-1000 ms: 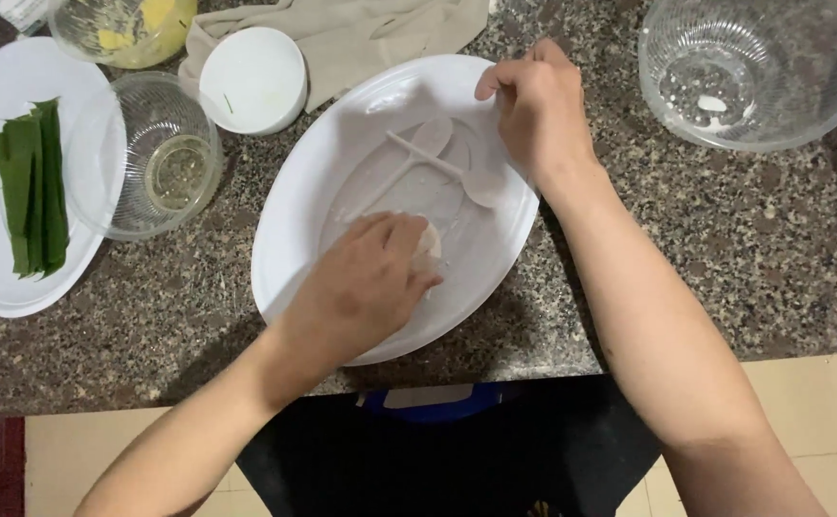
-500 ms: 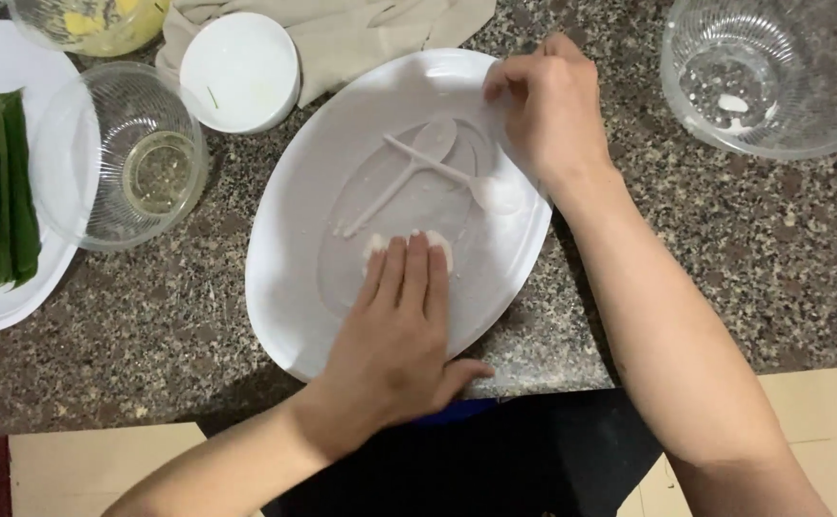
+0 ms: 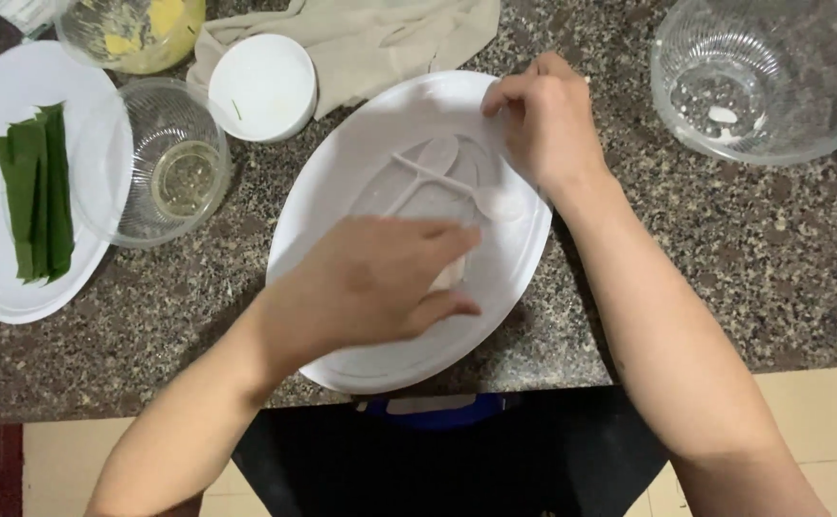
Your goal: Kneading and shaping a small piece of white dough on a plate.
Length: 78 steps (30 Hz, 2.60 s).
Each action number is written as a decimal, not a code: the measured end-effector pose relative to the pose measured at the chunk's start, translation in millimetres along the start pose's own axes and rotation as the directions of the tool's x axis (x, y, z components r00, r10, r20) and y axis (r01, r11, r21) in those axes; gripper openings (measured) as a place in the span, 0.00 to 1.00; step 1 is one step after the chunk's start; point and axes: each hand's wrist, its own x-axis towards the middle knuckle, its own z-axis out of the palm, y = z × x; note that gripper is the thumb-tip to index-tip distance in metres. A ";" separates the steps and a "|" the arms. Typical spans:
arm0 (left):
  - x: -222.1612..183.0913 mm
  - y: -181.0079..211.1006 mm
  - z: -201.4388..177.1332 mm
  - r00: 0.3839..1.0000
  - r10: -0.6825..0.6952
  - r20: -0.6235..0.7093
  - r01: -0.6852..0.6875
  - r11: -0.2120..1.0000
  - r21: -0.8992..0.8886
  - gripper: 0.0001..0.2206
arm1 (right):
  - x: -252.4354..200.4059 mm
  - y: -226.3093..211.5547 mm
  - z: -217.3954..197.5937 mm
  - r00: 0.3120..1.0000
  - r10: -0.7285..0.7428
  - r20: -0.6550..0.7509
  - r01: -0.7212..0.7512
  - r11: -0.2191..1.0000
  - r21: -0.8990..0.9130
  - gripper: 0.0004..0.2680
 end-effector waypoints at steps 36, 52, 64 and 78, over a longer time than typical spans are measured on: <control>-69.2 -22.8 86.1 0.938 0.204 -0.281 -0.116 0.946 0.301 0.35 | -1.8 2.9 3.2 0.998 -0.056 -0.018 0.056 0.998 0.010 0.12; -42.9 -54.6 18.8 0.899 0.253 -0.358 -0.362 0.889 -0.279 0.15 | -1.6 4.2 4.0 1.000 0.024 0.014 -0.024 1.000 -0.018 0.14; -14.8 -79.8 33.6 0.909 0.211 -0.359 0.042 0.812 0.583 0.20 | 2.0 0.7 4.9 0.998 0.063 0.029 -0.063 0.998 0.022 0.14; -13.6 -39.7 33.7 0.864 -0.476 0.161 0.501 0.842 -0.200 0.22 | 4.3 -11.7 -1.8 0.989 0.133 0.066 -0.132 0.991 -0.012 0.13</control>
